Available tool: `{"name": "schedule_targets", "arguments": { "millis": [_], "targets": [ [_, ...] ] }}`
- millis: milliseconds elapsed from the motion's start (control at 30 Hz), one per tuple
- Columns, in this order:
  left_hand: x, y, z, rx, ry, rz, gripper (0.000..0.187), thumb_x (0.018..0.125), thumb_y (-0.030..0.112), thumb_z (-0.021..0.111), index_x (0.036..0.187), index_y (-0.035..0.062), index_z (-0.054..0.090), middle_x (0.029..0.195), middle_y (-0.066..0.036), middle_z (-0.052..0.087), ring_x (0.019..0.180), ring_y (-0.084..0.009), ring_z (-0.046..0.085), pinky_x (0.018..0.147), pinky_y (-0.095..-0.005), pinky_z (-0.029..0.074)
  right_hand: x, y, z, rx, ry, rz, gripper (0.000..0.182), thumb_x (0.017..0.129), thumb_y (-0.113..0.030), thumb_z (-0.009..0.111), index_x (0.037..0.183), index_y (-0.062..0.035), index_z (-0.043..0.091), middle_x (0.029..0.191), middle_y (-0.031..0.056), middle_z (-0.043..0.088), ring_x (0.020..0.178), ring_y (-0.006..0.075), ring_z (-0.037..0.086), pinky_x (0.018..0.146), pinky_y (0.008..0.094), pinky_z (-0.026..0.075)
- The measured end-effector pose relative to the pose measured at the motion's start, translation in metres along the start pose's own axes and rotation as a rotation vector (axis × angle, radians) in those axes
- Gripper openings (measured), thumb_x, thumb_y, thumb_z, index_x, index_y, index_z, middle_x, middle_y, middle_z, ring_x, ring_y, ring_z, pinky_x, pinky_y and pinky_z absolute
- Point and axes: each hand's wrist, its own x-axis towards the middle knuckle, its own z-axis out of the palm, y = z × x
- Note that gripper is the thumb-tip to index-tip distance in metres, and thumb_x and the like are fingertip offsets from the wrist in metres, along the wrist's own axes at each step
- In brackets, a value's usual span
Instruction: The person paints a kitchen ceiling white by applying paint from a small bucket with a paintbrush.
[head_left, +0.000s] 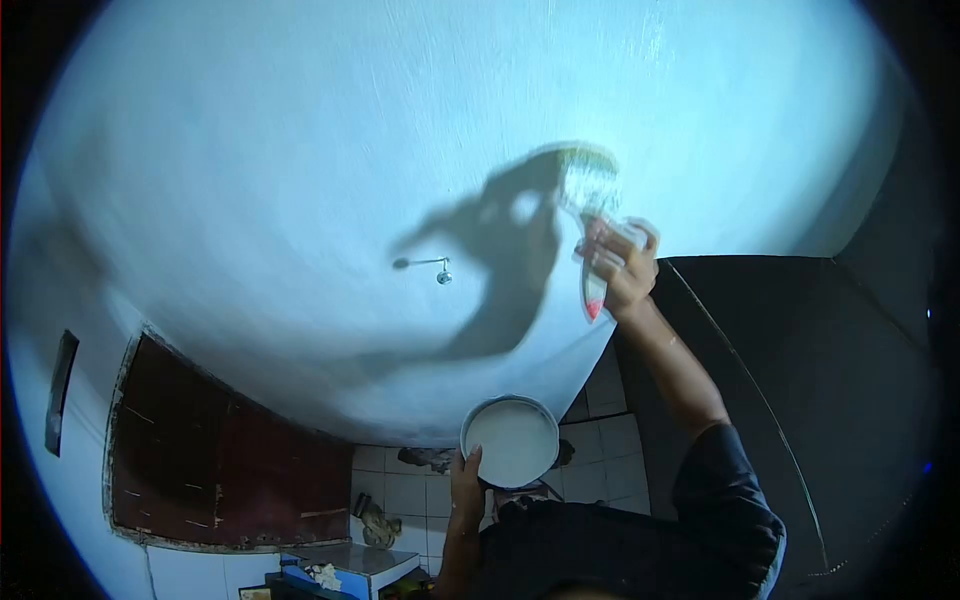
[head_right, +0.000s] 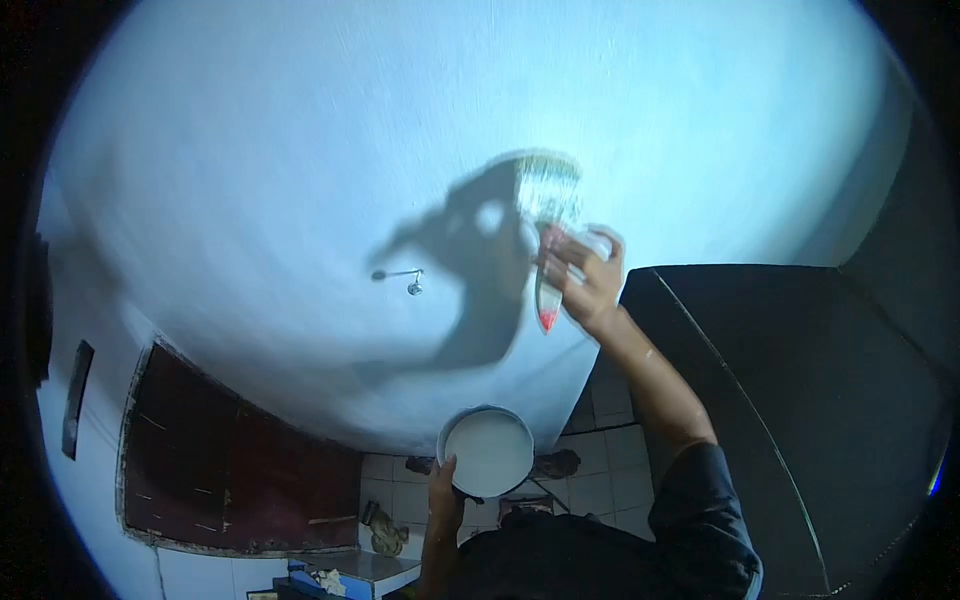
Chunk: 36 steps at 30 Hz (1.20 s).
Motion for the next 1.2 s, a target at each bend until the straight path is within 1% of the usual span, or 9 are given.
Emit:
{"name": "schedule_targets", "arguments": {
  "millis": [33, 67, 100, 167, 367, 467, 767, 933, 1200],
  "targets": [
    [-0.002, -0.002, 0.0, 0.004, 0.012, 0.013, 0.05, 0.095, 0.032, 0.055, 0.13, -0.0024, 0.045, 0.112, -0.016, 0.056, 0.1, -0.0245, 0.061, 0.072, -0.0347, 0.055, -0.018, -0.023, -0.015, -0.046, -0.407, 0.103, 0.025, 0.07, -0.016, 0.076, 0.092, -0.0196, 0.066, 0.103, 0.0008, 0.071, 0.099, 0.0155, 0.067, 0.092, 0.0433, 0.039],
    [-0.001, -0.004, 0.001, 0.007, 0.033, 0.024, 0.049, 0.095, 0.032, 0.055, 0.129, -0.0027, 0.046, 0.111, -0.016, 0.057, 0.098, -0.0239, 0.061, 0.072, -0.0341, 0.055, -0.046, -0.034, 0.002, 0.069, -0.093, -0.022, 0.026, 0.069, -0.015, 0.077, 0.092, -0.0205, 0.067, 0.105, -0.0011, 0.07, 0.101, 0.014, 0.066, 0.09, 0.0431, 0.039],
    [-0.001, -0.006, 0.001, 0.005, 0.039, 0.025, 0.049, 0.095, 0.032, 0.055, 0.129, -0.0027, 0.046, 0.111, -0.016, 0.057, 0.098, -0.0239, 0.061, 0.072, -0.0341, 0.055, -0.076, -0.048, -0.003, 0.043, -0.427, -0.011, 0.025, 0.072, -0.014, 0.078, 0.092, -0.0203, 0.066, 0.107, -0.0022, 0.068, 0.105, 0.0123, 0.064, 0.089, 0.0432, 0.039],
    [0.0, -0.007, -0.004, 0.039, 0.002, 0.039, 0.048, 0.095, 0.031, 0.055, 0.129, -0.0024, 0.046, 0.11, -0.015, 0.057, 0.097, -0.0229, 0.061, 0.073, -0.0335, 0.055, -0.107, -0.076, 0.002, 0.171, -0.215, -0.015, 0.025, 0.073, -0.013, 0.078, 0.094, -0.0196, 0.066, 0.107, -0.0019, 0.068, 0.102, 0.0112, 0.064, 0.088, 0.0386, 0.041],
    [-0.013, 0.008, 0.0, 0.041, -0.017, 0.024, 0.05, 0.095, 0.03, 0.055, 0.131, -0.0025, 0.045, 0.109, -0.015, 0.058, 0.093, -0.0214, 0.063, 0.068, -0.0321, 0.056, -0.072, -0.092, -0.008, 0.52, -0.374, 0.27, 0.022, 0.075, -0.009, 0.073, 0.096, -0.0104, 0.066, 0.106, 0.0022, 0.068, 0.096, 0.0156, 0.065, 0.088, 0.039, 0.042],
    [-0.015, 0.011, 0.002, 0.03, -0.003, -0.004, 0.051, 0.095, 0.03, 0.055, 0.132, -0.0031, 0.044, 0.109, -0.015, 0.058, 0.092, -0.0219, 0.064, 0.066, -0.0322, 0.056, -0.013, -0.056, -0.012, 0.518, -0.276, 0.345, 0.022, 0.076, 0.0, 0.058, 0.096, -0.0055, 0.066, 0.102, 0.0082, 0.068, 0.086, 0.0257, 0.063, 0.088, 0.0415, 0.043],
    [-0.008, 0.0, -0.003, -0.005, -0.014, 0.015, 0.054, 0.094, 0.031, 0.056, 0.132, -0.0056, 0.042, 0.112, -0.019, 0.057, 0.096, -0.0257, 0.063, 0.069, -0.0348, 0.057, 0.075, 0.006, -0.023, 0.081, 0.273, -0.004, 0.033, 0.069, -0.003, 0.081, 0.093, -0.0134, 0.06, 0.1, 0.0039, 0.072, 0.098, 0.0194, 0.068, 0.088, 0.0425, 0.047],
    [-0.005, -0.007, 0.001, -0.029, 0.009, -0.014, 0.054, 0.094, 0.031, 0.056, 0.131, -0.0059, 0.043, 0.11, -0.019, 0.058, 0.093, -0.0251, 0.064, 0.067, -0.0333, 0.057, -0.012, -0.01, -0.011, 0.087, -0.183, -0.017, 0.028, 0.074, -0.012, 0.078, 0.096, -0.0188, 0.062, 0.107, 0.0029, 0.069, 0.104, 0.0181, 0.066, 0.092, 0.0463, 0.043],
    [-0.001, 0.001, -0.001, 0.0, -0.033, 0.023, 0.051, 0.094, 0.032, 0.057, 0.128, -0.0029, 0.046, 0.103, -0.014, 0.059, 0.083, -0.0201, 0.065, 0.06, -0.0286, 0.056, -0.126, -0.101, -0.029, 0.444, -0.41, 0.178, 0.03, 0.074, -0.01, 0.076, 0.101, -0.0122, 0.064, 0.109, 0.0028, 0.067, 0.105, 0.0166, 0.064, 0.091, 0.0405, 0.043]
  ]
}}
